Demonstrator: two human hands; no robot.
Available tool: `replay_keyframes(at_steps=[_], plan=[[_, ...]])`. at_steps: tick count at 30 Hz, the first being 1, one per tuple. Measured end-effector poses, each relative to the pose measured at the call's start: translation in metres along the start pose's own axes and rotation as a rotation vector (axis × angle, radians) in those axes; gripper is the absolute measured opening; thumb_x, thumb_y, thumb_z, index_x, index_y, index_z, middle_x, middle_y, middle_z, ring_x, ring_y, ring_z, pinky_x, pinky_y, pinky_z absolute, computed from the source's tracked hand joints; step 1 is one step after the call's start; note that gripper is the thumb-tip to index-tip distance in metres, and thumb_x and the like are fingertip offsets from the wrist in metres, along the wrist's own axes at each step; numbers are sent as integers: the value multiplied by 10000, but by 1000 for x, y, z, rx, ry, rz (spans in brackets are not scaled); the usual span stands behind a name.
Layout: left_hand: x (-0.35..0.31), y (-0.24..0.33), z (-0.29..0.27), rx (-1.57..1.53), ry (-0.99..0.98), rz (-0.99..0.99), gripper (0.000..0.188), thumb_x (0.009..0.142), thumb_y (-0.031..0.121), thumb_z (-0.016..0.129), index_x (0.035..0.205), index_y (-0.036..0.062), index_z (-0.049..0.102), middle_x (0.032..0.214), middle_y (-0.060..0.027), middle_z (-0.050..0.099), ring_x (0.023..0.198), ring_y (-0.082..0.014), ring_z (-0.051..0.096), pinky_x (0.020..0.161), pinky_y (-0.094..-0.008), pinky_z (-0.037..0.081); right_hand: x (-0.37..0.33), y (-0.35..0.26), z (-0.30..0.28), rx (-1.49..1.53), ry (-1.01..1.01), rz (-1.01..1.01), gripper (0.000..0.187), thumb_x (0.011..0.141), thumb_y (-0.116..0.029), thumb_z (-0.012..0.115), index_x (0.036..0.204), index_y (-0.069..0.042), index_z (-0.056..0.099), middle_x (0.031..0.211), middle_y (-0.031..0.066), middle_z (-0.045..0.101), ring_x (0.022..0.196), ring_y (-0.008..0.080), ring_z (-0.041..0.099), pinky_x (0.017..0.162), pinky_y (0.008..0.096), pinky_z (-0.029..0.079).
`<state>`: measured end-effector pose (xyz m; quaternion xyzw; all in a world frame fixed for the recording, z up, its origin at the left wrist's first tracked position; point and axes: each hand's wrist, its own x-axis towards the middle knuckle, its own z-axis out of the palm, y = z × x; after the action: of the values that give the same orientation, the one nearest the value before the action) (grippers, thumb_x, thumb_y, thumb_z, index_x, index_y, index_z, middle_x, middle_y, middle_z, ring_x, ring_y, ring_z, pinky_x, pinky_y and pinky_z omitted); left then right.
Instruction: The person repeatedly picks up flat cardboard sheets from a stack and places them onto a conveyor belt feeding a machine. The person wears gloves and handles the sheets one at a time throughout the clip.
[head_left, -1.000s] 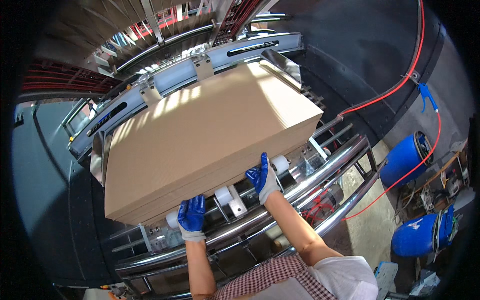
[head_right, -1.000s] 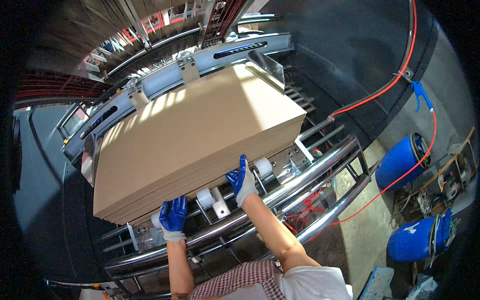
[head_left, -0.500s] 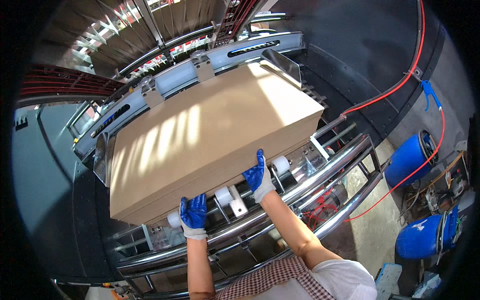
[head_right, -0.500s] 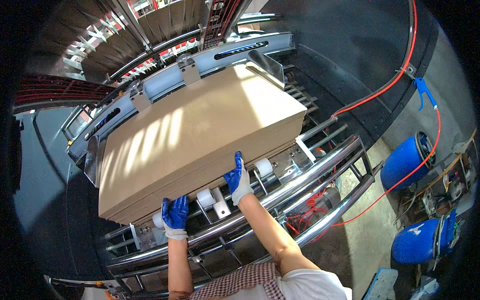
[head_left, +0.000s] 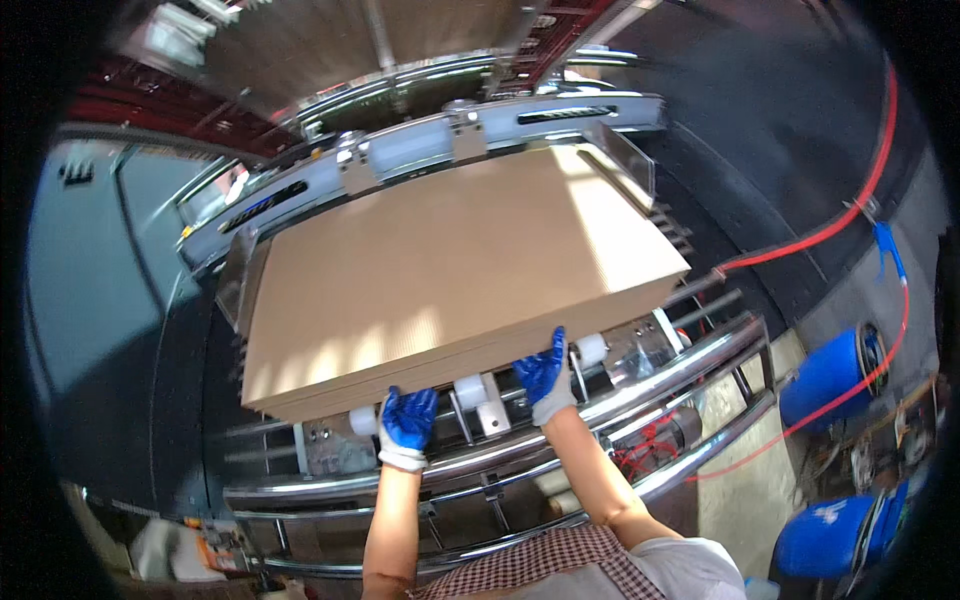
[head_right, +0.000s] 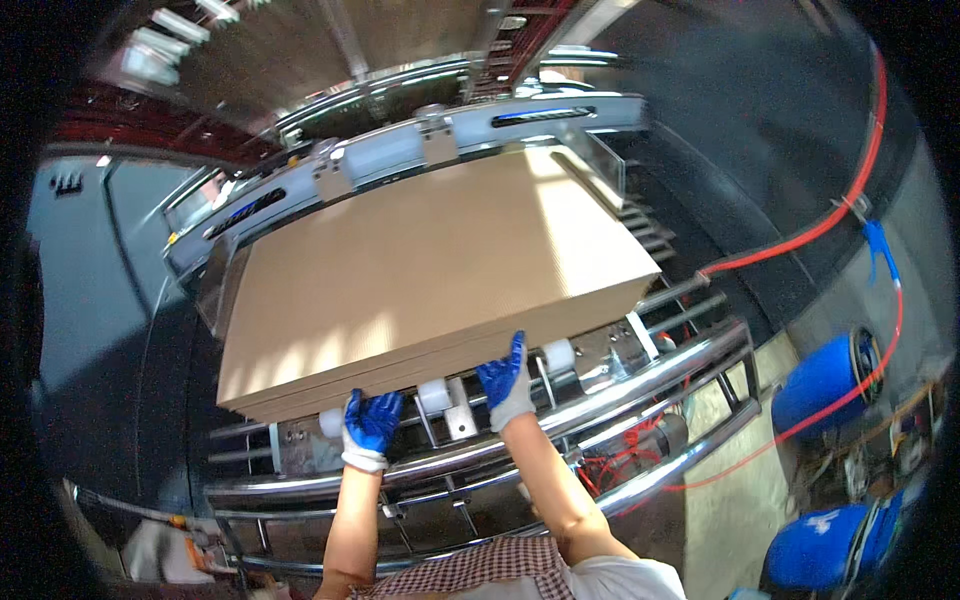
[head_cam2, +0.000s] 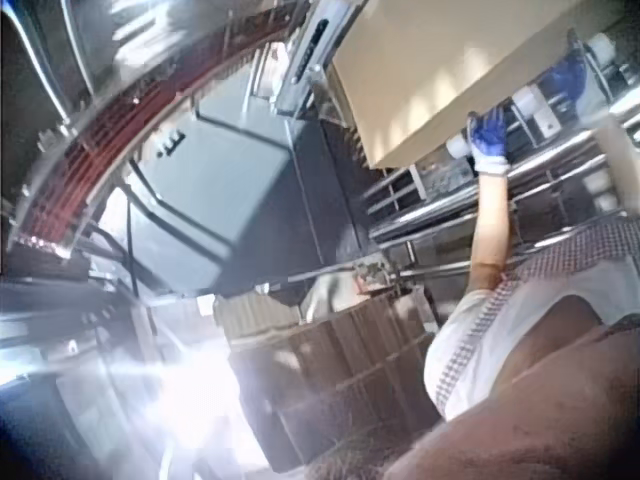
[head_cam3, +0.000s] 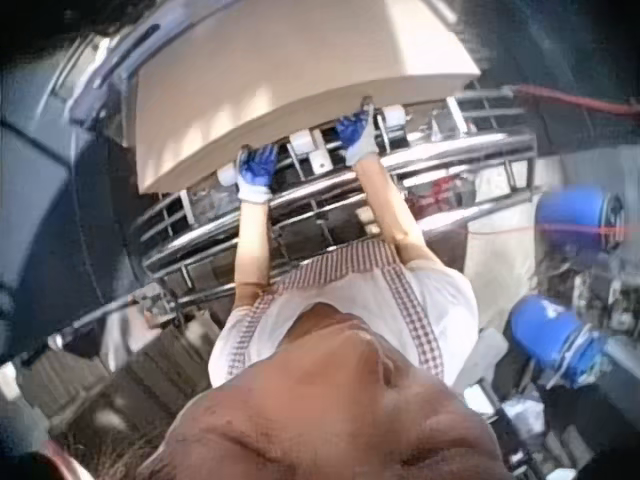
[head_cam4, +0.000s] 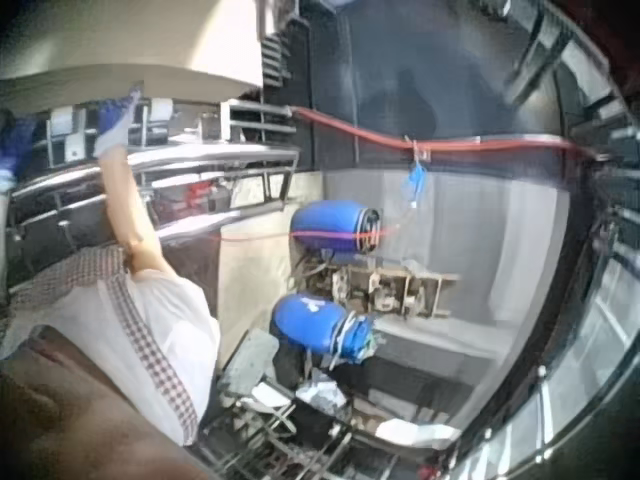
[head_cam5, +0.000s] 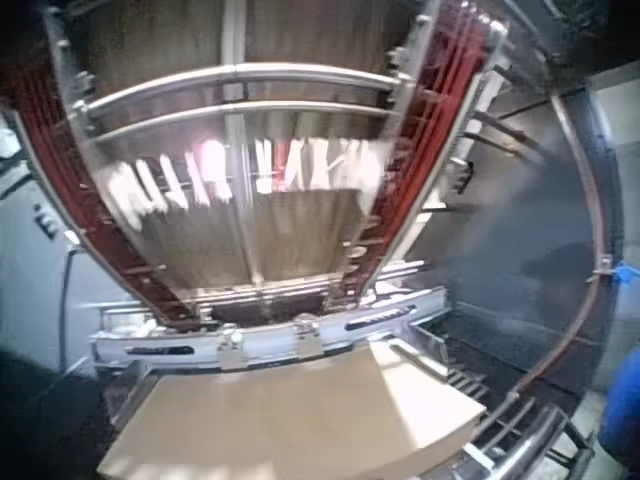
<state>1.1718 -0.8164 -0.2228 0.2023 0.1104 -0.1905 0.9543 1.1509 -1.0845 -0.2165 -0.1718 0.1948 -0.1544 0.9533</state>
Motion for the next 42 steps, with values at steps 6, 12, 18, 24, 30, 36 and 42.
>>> replay_keyframes(at_steps=[6,12,18,24,30,36,42], plan=[[-11,-7,8,94,50,35,423,939,298,539,1278,51,494,1232,-175,583,1147,-359,551,1008,-510,413,-28,-26,-1,-154,58,109,567,907,-499,563,1235,-39,511,1167,149,582,1079,290,576,916,436,490],[-15,-17,0,12,43,115,280,959,221,512,1172,43,549,1203,-196,579,1142,-364,543,1007,-501,417,-73,-60,103,-858,-384,-204,319,931,-261,570,1139,-19,590,1064,128,644,981,217,628,848,325,508],[-7,-33,7,154,12,150,513,981,303,506,1403,52,359,1398,-179,423,1278,-351,438,1064,-487,379,15,-15,263,-2161,-869,-761,660,865,-522,550,1386,-134,437,1432,172,399,1331,374,348,1098,485,276],[17,-32,29,137,263,240,567,842,159,714,1316,63,417,1179,-113,549,1019,-246,589,870,-406,535,71,47,260,-2587,-934,-548,791,840,-686,429,1440,-173,367,1509,150,289,1385,397,250,1118,556,203],[16,-19,13,94,196,79,381,861,92,675,1212,44,538,1087,-118,613,971,-264,626,882,-410,538,-22,-27,218,-1895,-723,-718,486,858,-289,639,1267,-43,549,1266,179,561,1188,310,533,1023,384,398],[-31,6,39,152,128,65,365,956,153,536,1264,-35,484,1262,-223,528,1147,-357,547,993,-465,466,-91,-63,108,-1575,-378,-805,324,801,-28,560,1113,38,617,1093,173,638,1020,276,620,914,352,469],[-63,11,45,207,169,122,312,988,183,461,1208,-32,518,1169,-214,594,1075,-339,597,949,-458,490,-77,-40,33,-1688,-190,-427,257,868,-146,620,1048,36,636,992,145,679,929,209,638,880,315,474]])
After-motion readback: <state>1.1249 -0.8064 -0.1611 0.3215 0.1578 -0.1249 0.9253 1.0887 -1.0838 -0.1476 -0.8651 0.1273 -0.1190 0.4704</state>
